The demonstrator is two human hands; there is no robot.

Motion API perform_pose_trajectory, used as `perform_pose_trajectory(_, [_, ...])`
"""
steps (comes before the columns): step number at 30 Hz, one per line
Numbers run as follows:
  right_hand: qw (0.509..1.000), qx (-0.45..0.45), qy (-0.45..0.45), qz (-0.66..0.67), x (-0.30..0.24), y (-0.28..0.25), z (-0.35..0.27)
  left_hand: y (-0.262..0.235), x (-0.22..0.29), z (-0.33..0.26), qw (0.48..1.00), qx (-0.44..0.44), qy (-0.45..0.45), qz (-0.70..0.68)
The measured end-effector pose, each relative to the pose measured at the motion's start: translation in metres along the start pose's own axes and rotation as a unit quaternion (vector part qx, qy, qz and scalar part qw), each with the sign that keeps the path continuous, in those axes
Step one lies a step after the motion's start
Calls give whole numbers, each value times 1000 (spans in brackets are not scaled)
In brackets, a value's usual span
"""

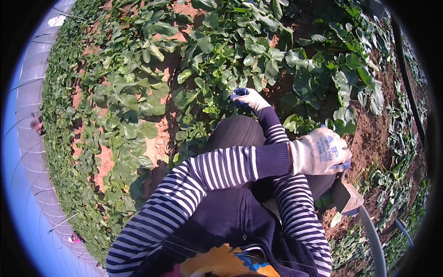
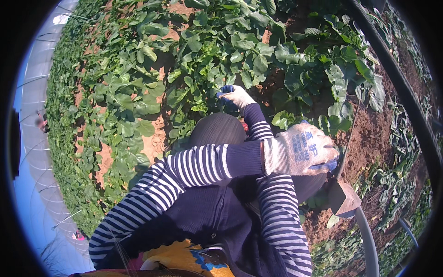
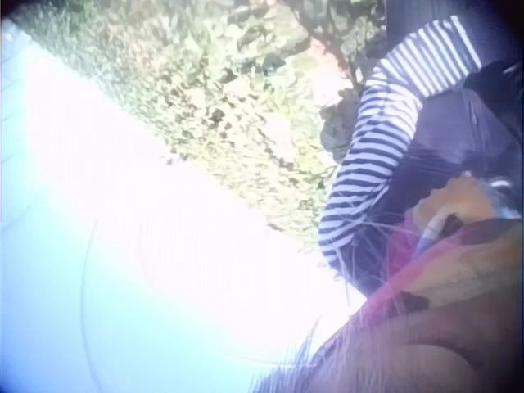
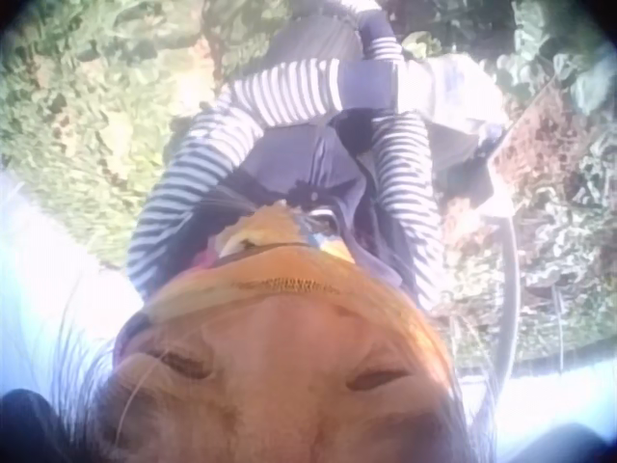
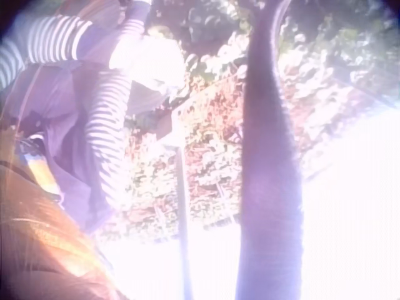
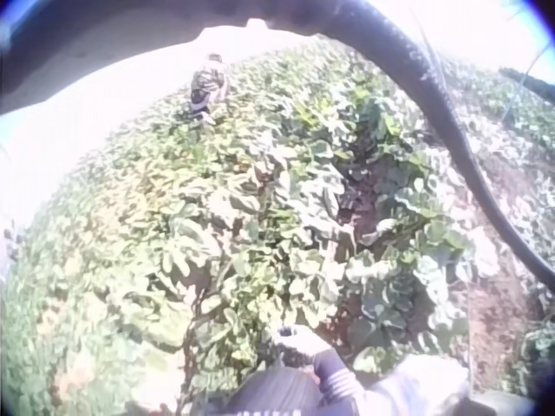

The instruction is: The person kneels in a garden bed and removes weeds by hand from around leafy green plants. The person pulls weeds from the soil and discards them to the side while moving along the row.

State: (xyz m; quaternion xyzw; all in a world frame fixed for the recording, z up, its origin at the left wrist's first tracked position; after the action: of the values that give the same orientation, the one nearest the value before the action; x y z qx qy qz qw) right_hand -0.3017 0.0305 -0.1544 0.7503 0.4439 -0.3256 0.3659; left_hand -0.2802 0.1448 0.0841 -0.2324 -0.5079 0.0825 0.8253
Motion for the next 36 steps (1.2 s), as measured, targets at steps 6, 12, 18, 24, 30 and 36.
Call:
perform_pose_trajectory(6, [983, 150, -94, 44, -13, -22, -23, -2, 5, 0, 999, -7, 3, 44])
perform_pose_trajectory(12, [948, 150, -17, -281, 0, -13, -34, 2, 9, -10, 996, -35, 2, 78])
perform_pose_trajectory(18, [959, 202, 10, -199, -44, -23, -86, -53, 33, -62, 987, 136, 65, -60])
perform_pose_trajectory(24, [953, 251, -146, -80, -126, -38, -188, -122, -59, -182, 928, 158, -302, 149])
perform_pose_trajectory(30, [924, 285, -155, -202, -107, -44, -226, -67, -153, -250, 866, -91, -479, 107])
perform_pose_trajectory(36, [717, 403, -69, -565, -68, -45, -232, -56, -172, -274, 872, -82, -468, 119])
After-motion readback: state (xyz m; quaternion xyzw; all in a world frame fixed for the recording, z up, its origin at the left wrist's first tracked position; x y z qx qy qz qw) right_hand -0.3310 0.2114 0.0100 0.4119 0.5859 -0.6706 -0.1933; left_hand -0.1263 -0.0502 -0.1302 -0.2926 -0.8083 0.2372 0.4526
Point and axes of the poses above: each hand's wrist, its own z-axis towards the middle knuckle, its own y-axis out of the palm, x = y × z, the point moved 2 cm from there along z, towards the middle knuckle, and after that the axes turned 12 degrees about -z, right-handed, at the moved point
